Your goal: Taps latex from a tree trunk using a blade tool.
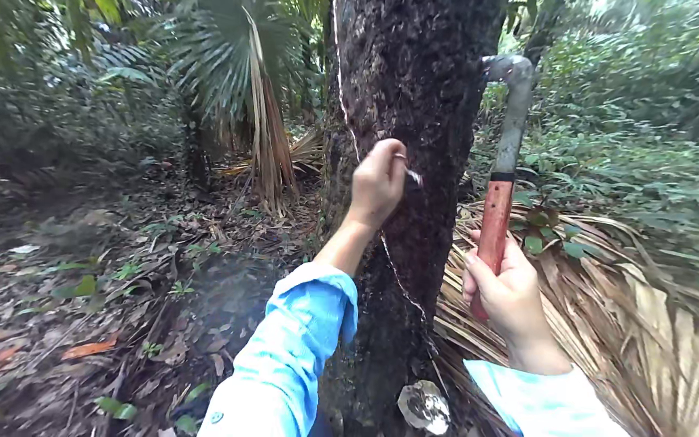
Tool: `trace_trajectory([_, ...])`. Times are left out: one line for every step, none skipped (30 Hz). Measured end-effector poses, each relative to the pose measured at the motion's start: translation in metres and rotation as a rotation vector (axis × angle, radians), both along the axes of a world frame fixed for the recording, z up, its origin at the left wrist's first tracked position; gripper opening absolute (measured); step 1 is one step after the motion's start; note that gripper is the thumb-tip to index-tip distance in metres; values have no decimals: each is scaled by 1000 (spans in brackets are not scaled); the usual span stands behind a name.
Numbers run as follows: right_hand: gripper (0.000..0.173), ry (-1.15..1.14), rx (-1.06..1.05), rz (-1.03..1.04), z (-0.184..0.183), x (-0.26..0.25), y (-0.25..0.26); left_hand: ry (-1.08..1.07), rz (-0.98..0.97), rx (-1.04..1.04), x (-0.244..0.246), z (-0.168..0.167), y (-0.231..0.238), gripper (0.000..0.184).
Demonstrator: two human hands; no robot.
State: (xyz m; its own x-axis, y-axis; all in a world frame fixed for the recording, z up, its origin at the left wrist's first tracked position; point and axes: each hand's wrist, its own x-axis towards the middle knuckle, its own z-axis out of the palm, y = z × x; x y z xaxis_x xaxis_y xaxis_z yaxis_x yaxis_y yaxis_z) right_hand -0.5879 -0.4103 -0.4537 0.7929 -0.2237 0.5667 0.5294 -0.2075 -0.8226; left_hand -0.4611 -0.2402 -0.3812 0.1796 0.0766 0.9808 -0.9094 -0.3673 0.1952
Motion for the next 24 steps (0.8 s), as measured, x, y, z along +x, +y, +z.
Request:
trace_trajectory([44,23,-36,7,2,-4,-2,71,111,24,7,0,13,22])
trace_trajectory([47,35,-82,20,2,-8,-4,158,189,60,13,1,29,24])
trace_trajectory([52,25,-123,39,-1,-11,-7,206,247,59,22,4,42,25])
trace_trajectory([58,4,-155,57,-4,-11,-9,229,282,32,34,10,50,25])
trace_trajectory([61,-15,-185,59,-8,-10,-9,217,323,-20,52,16,54,25])
trace_trajectory([62,-33,-219,61,-12,-8,-8,228,350,-48,64,21,56,25])
trace_trajectory([62,-53,-256,68,-15,-7,-7,249,356,-62,69,25,58,28])
trace_trajectory([63,-68,-291,77,-15,-6,-7,259,351,-74,66,28,57,30])
trace_trajectory([63,-71,-328,86,-14,-7,-7,250,329,-77,52,29,55,31])
trace_trajectory([61,-76,-373,94,-10,-9,-8,233,287,-41,28,26,51,32])
trace_trajectory([59,-79,-426,90,-4,-10,-10,153,234,-18,11,20,44,31])
trace_trajectory([57,-79,-486,77,3,-10,-11,49,160,8,-2,14,34,31])
trace_trajectory([56,-80,-555,66,11,-10,-11,-55,80,52,-11,9,22,31])
trace_trajectory([55,-81,-628,47,19,-12,-11,-122,-3,143,-20,4,11,31])
trace_trajectory([55,-78,-704,20,25,-13,-10,-169,-69,247,-24,1,0,33])
trace_trajectory([54,-72,-770,-12,32,-15,-7,-210,-106,333,-25,-2,-10,36])
trace_trajectory([54,-64,-824,-47,38,-16,-4,-239,-134,382,-23,-4,-18,38])
trace_trajectory([53,-48,-865,-77,43,-17,-1,-263,-147,394,-19,-5,-25,38])
trace_trajectory([53,-24,-900,-93,49,-19,0,-285,-140,387,-15,-4,-28,36])
trace_trajectory([54,5,-923,-94,57,-21,1,-293,-136,375,-14,-1,-30,35])
trace_trajectory([54,61,-943,-77,66,-24,2,-283,-133,370,-14,4,-30,34])
trace_trajectory([55,131,-962,-51,78,-28,2,-263,-136,363,-16,9,-30,33])
trace_trajectory([53,204,-978,-21,91,-31,3,-246,-143,347,-19,14,-29,32])
trace_trajectory([48,269,-993,5,103,-34,3,-240,-156,323,-20,18,-30,32])
